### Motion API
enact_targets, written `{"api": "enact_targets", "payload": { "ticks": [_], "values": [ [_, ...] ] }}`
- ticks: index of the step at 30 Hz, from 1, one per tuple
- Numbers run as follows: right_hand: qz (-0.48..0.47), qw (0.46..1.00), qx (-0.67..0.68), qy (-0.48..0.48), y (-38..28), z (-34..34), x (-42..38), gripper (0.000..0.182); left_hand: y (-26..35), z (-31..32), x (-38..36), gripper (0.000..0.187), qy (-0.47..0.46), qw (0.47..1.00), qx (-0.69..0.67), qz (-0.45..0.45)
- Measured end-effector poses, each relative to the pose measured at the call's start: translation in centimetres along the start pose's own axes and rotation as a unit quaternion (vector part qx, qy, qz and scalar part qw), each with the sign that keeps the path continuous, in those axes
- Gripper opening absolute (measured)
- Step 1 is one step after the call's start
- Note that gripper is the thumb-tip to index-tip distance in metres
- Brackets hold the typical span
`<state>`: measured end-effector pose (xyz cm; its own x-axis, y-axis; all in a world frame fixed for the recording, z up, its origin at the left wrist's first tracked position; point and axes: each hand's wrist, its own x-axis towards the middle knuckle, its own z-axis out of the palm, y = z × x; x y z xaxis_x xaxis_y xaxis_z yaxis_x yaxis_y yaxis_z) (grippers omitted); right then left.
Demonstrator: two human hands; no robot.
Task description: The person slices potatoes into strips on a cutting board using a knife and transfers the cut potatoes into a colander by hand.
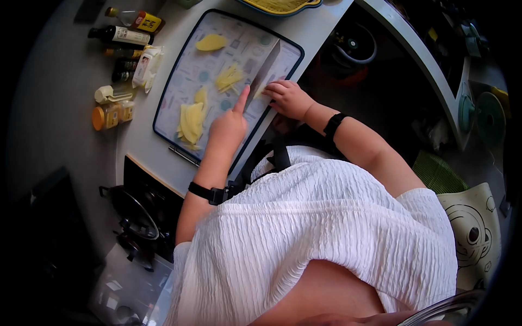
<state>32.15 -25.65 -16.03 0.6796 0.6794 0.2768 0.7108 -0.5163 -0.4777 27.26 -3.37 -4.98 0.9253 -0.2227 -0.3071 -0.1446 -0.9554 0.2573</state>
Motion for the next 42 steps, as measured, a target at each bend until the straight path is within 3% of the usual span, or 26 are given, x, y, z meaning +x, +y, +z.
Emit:
{"api": "enact_targets", "payload": {
  "ticks": [29,42],
  "values": [
    [0.006,0.999,0.044,0.011,-0.2,-0.2,-0.1,0.049,0.2,2.4,-0.2,0.086,0.008,1.000,0.003,0.012],
    [-0.019,0.998,0.059,0.021,0.5,0.1,-0.3,0.049,0.4,0.7,0.4,0.081,0.007,0.999,-0.024,0.020]
  ]
}}
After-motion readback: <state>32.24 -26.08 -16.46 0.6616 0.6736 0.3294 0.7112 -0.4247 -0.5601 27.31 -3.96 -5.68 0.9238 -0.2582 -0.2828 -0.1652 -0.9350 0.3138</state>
